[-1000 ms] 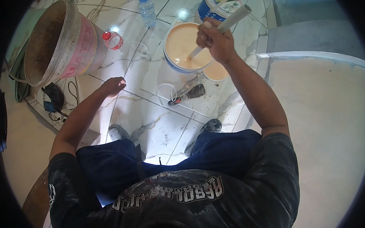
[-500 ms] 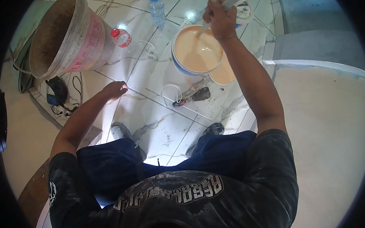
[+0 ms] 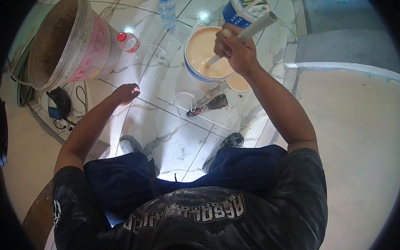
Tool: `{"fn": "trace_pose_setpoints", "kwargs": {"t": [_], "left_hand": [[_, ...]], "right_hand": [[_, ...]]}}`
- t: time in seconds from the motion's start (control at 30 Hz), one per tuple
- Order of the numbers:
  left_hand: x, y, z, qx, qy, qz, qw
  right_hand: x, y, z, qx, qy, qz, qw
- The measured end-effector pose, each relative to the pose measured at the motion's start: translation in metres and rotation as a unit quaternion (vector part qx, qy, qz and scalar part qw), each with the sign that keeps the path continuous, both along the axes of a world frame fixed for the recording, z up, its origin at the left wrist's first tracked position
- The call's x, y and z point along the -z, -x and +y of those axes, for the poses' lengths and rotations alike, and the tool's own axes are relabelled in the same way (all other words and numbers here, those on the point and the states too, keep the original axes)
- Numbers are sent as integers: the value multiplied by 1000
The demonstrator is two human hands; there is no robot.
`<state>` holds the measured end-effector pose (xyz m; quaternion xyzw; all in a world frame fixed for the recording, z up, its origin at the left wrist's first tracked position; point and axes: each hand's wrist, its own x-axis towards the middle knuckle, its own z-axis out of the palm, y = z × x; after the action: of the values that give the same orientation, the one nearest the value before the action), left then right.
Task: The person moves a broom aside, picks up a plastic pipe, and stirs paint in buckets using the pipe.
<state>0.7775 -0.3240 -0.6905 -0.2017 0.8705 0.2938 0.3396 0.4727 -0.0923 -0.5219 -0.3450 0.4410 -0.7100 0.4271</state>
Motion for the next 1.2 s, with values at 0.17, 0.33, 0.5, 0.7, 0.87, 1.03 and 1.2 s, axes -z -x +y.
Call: {"fn": "trace_pose_setpoints", "kwargs": {"t": [0.17,0.33,0.5,0.7,0.87,1.03,1.2], "left_hand": [[-2,2,2,-4,1,1,1000],[4,-9,5,-24,4,21,999],[4,-26,6,-20,10,13,1000],[1,-25,7,-17,13,-17,1000],[2,-12,6,-28,0,12,1000],[-4,-1,3,-9,-1,6,1000],[-7,1,1,3,0,2,1000]], "right_hand": [[0,28,10,43,-27,59,997],[-3,48,-5,139,-23,126,982],[-3,52,-37,184,15,125,975],[1,21,-58,157,11,109,981],[5,-1,-39,56,36,37,997],[2,-3,-5,9,10,14,1000],[-5,23,6,75,-36,55,995]]}}
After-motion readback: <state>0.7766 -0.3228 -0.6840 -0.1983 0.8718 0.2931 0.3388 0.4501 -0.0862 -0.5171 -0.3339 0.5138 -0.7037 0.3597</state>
